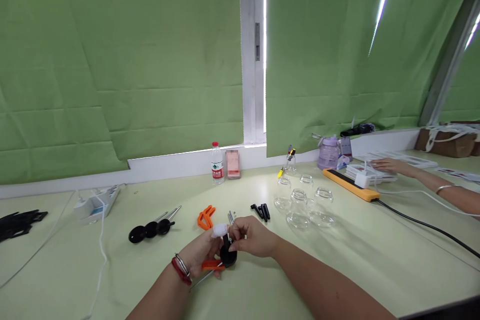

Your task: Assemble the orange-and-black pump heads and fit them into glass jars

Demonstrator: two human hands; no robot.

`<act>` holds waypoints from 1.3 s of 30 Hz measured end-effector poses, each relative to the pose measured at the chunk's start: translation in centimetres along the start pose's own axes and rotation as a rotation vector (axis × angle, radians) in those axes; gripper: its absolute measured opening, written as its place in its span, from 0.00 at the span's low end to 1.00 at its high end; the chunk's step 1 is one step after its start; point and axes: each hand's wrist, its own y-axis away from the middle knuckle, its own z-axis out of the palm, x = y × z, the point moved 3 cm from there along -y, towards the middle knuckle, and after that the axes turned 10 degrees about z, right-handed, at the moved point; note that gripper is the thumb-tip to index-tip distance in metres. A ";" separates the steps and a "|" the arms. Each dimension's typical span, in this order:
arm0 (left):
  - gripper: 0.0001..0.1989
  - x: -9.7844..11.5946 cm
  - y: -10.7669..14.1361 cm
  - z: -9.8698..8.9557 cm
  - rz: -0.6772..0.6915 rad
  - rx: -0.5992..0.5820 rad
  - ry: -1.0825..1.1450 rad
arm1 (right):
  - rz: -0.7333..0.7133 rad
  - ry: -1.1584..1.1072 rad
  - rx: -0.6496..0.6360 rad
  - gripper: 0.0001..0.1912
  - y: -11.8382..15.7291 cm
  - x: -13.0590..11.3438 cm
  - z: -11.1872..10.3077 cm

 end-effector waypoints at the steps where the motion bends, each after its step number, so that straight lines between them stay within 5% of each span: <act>1: 0.25 0.0 0.0 0.0 -0.001 0.005 -0.003 | 0.004 -0.017 -0.003 0.17 0.0 -0.1 0.0; 39: 0.26 -0.4 -0.2 -0.5 0.002 -0.009 0.010 | 0.038 -0.114 -0.055 0.14 0.0 -0.2 0.3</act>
